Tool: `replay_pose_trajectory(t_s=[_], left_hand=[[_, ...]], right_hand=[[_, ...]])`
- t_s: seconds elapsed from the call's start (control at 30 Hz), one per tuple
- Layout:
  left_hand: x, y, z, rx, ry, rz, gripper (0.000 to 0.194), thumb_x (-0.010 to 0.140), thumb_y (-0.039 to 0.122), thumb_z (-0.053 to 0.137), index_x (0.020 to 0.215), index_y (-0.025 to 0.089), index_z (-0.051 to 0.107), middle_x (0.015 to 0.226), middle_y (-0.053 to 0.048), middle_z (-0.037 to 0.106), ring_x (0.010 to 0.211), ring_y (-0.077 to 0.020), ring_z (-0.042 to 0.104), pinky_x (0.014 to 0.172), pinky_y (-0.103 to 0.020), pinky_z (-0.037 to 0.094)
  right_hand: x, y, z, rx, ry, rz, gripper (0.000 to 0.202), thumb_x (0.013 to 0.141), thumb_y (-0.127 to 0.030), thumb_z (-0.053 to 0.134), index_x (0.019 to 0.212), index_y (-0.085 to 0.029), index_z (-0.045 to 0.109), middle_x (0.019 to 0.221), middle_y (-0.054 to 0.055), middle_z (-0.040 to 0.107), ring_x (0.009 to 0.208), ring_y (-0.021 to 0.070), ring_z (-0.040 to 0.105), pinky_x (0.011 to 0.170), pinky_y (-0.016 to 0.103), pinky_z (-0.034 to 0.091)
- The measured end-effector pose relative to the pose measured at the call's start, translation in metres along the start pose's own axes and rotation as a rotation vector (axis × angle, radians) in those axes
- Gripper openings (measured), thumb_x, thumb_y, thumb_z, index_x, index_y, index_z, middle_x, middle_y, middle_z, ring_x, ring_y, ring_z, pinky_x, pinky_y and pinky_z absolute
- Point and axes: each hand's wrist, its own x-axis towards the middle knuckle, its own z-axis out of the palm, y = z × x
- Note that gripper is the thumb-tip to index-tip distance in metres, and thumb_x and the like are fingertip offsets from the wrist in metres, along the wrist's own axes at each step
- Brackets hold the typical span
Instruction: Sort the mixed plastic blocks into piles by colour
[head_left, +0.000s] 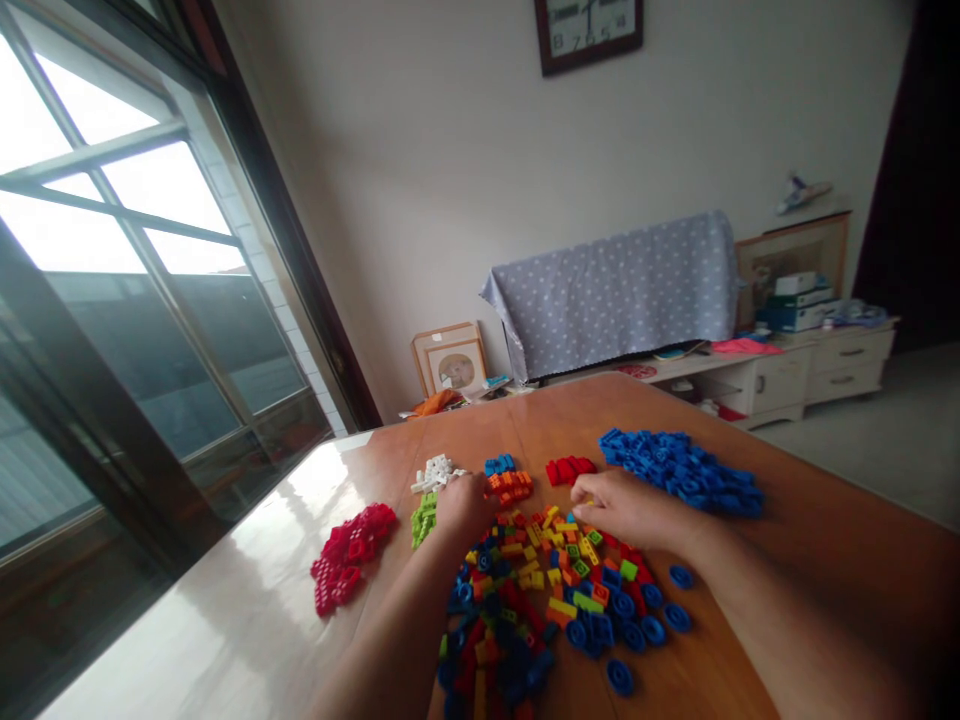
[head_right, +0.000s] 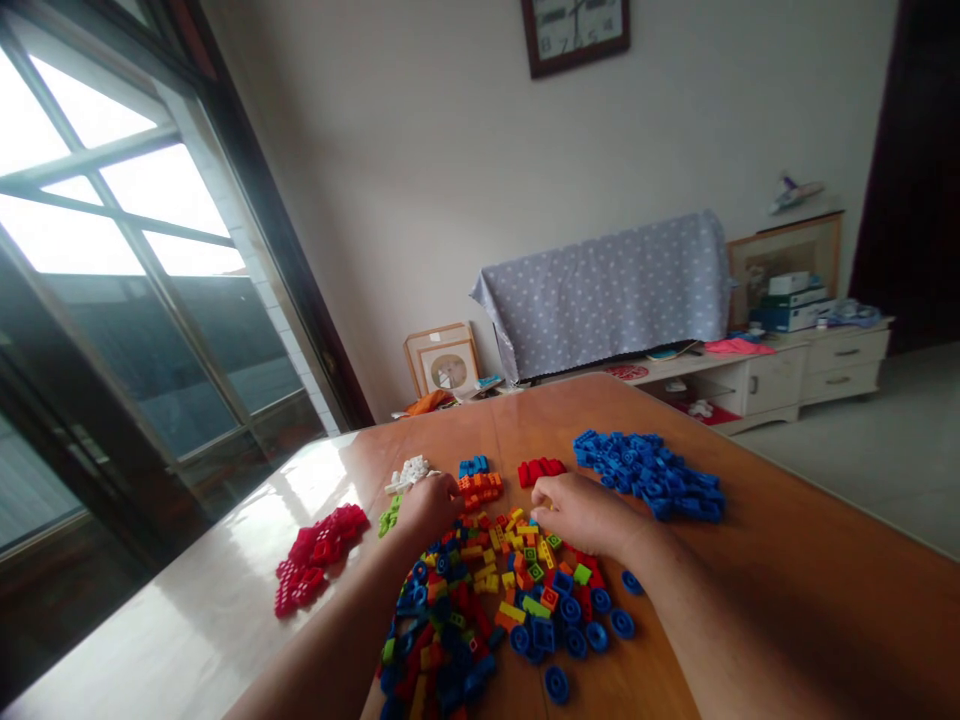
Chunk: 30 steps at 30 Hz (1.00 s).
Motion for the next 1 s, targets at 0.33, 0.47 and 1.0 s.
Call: replay_pose_trajectory(t_s=[0.33,0.47,1.0], left_hand=[[-0.002,-0.008,-0.005,-0.006,0.017,-0.018,0.023,0.08,0.02,0.056,0.098,0.024,0.069,0.097,-0.008,0.072,0.094,-0.025,0.063,0.081,-0.032,0.042],[-0.008,-0.015,-0.002,-0.051,-0.047,-0.047,0.017,0.081,0.021,0.055,0.088,0.023,0.07,0.089,-0.006,0.072,0.08,-0.0201,0.064,0.069,-0.027,0.041],[0.002,-0.024,0.006,-0.146,-0.284,-0.096,0.018,0.07,0.034,0.069,0.079,0.019,0.073,0.07,-0.001,0.069,0.062,-0.015,0.058,0.056,-0.023,0.04]], right_hand=[[0.0,0.001,-0.001,-0.009,0.007,0.019,0.022,0.087,-0.037,0.06,0.096,-0.021,0.071,0.089,0.005,0.073,0.082,0.0203,0.064,0.068,0.025,0.042],[0.0,-0.001,-0.003,-0.009,-0.011,0.005,0.023,0.086,-0.036,0.062,0.099,-0.021,0.072,0.093,0.006,0.075,0.084,0.021,0.065,0.076,0.028,0.045],[-0.002,0.0,0.001,-0.061,-0.061,0.035,0.028,0.088,-0.041,0.058,0.103,-0.022,0.071,0.089,0.004,0.073,0.078,0.0197,0.063,0.06,0.025,0.037]])
